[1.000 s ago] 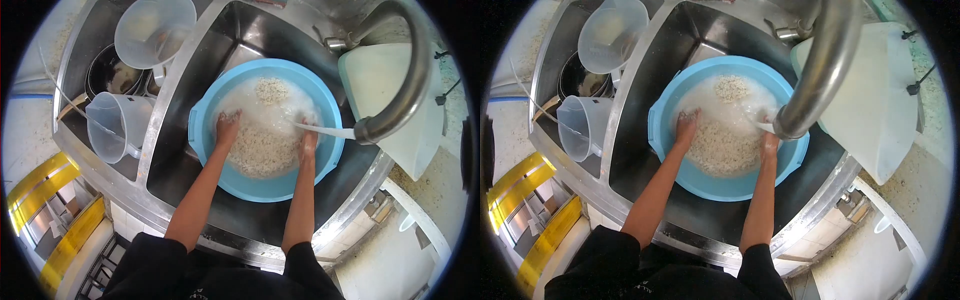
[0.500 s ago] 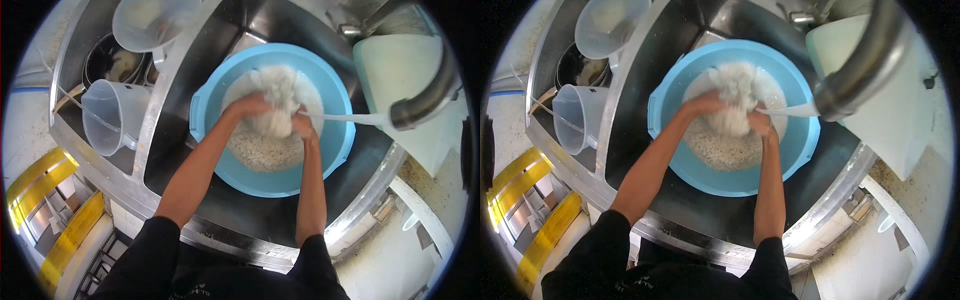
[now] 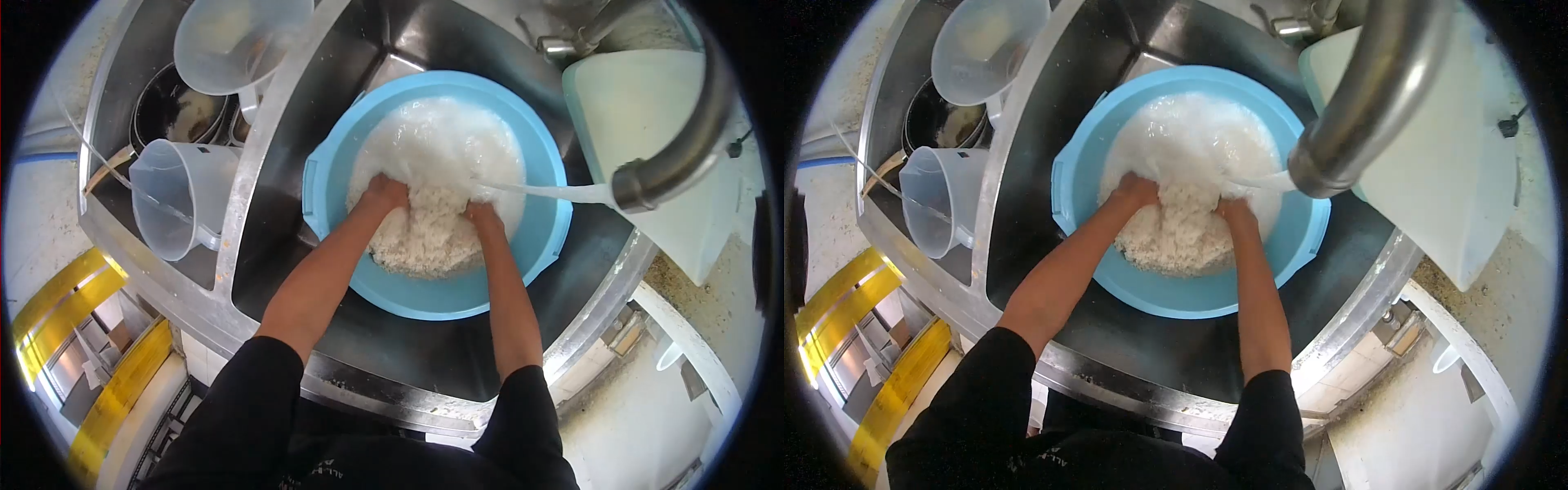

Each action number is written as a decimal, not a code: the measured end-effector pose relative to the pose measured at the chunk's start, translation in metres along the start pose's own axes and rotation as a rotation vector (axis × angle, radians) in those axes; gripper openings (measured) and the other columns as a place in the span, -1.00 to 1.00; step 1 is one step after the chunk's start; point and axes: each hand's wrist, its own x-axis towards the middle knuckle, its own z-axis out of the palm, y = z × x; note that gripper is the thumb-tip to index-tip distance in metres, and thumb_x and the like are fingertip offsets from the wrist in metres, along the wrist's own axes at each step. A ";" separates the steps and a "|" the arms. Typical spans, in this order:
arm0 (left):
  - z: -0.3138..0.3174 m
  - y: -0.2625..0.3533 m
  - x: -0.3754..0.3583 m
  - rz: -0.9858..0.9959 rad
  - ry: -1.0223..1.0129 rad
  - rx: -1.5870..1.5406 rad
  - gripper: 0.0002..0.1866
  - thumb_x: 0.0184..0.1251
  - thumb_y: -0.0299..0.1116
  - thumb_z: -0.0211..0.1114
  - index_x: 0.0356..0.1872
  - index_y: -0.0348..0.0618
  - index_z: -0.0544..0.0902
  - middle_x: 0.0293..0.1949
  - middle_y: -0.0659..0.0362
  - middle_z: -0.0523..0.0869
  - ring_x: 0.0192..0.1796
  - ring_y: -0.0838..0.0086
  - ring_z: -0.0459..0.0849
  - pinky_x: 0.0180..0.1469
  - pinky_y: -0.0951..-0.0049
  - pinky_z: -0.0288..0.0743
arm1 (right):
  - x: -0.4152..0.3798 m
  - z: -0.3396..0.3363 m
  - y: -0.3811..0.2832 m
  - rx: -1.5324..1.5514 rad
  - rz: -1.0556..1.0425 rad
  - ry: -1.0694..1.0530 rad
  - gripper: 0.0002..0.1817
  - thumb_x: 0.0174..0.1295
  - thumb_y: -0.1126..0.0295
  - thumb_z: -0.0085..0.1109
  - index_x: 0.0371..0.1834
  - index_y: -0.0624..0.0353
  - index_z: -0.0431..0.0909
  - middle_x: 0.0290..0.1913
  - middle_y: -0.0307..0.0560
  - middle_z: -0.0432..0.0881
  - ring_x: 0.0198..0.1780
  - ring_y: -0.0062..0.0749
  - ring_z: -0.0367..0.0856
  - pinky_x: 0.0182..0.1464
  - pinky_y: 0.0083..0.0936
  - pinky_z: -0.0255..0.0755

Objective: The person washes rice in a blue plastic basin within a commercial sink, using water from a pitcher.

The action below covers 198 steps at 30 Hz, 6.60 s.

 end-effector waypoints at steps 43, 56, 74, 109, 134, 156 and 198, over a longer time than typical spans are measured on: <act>-0.017 0.043 -0.062 0.270 0.144 0.242 -0.25 0.21 -0.25 0.28 0.44 -0.19 0.26 0.24 -0.08 0.53 0.29 0.02 0.47 0.34 0.12 0.33 | -0.041 0.007 -0.026 -0.398 -0.134 0.135 -0.29 0.20 0.28 0.10 0.47 0.13 0.19 0.01 0.14 0.65 0.19 0.08 0.54 0.08 -0.04 0.45; 0.037 0.046 0.021 -0.152 0.706 -0.675 -0.43 0.38 -0.03 0.07 0.23 -0.27 0.48 0.19 -0.12 0.55 0.20 0.10 0.57 0.24 0.23 0.41 | 0.113 0.132 0.051 0.597 -0.186 0.948 -0.47 0.37 0.17 -0.06 0.30 0.26 0.41 0.15 0.26 0.56 0.22 0.10 0.50 0.27 -0.10 0.33; -0.001 0.036 0.036 0.290 0.538 -0.080 -0.46 0.25 0.03 0.15 0.11 -0.12 0.63 0.17 -0.02 0.63 0.27 0.17 0.53 0.38 0.08 0.26 | 0.061 0.048 0.000 -0.182 0.068 0.561 -0.45 0.16 0.09 0.22 0.22 0.05 0.50 0.13 0.06 0.58 0.18 0.02 0.50 0.27 0.15 0.26; 0.018 0.015 -0.094 0.218 0.407 -0.030 -0.35 0.30 -0.29 0.20 0.40 -0.22 0.29 0.27 -0.14 0.48 0.29 -0.02 0.49 0.31 0.05 0.33 | -0.128 0.050 -0.056 -0.489 -0.128 0.471 -0.24 0.33 0.03 0.04 0.49 0.23 0.16 0.43 0.25 0.31 0.37 0.15 0.33 0.41 -0.13 0.18; -0.007 0.024 -0.104 -0.058 0.983 -0.480 -0.30 0.23 0.03 0.33 0.20 -0.38 0.47 0.35 -0.25 0.34 0.42 -0.04 0.27 0.46 0.03 0.10 | -0.112 0.024 -0.010 0.469 0.060 1.084 -0.35 0.10 0.24 0.43 0.28 0.18 0.48 0.43 0.21 0.30 0.39 0.12 0.30 0.46 -0.19 0.12; -0.033 0.007 -0.091 0.353 0.297 -0.563 -0.41 0.16 0.06 0.43 0.06 -0.21 0.64 0.15 -0.12 0.60 0.27 0.12 0.49 0.32 0.16 0.33 | -0.129 -0.027 0.007 0.730 -0.212 0.269 -0.51 0.19 0.16 0.37 0.06 0.30 0.60 0.14 0.01 0.59 0.16 -0.23 0.56 0.29 -0.33 0.33; -0.052 -0.009 0.048 0.088 0.100 -1.618 -0.35 0.33 0.13 0.19 0.27 -0.14 0.50 0.23 0.02 0.55 0.27 0.19 0.47 0.29 0.20 0.35 | 0.062 -0.036 0.036 1.745 -0.184 0.570 -0.25 0.23 0.06 0.29 0.37 0.29 0.30 0.32 0.11 0.40 0.35 -0.18 0.37 0.38 -0.35 0.26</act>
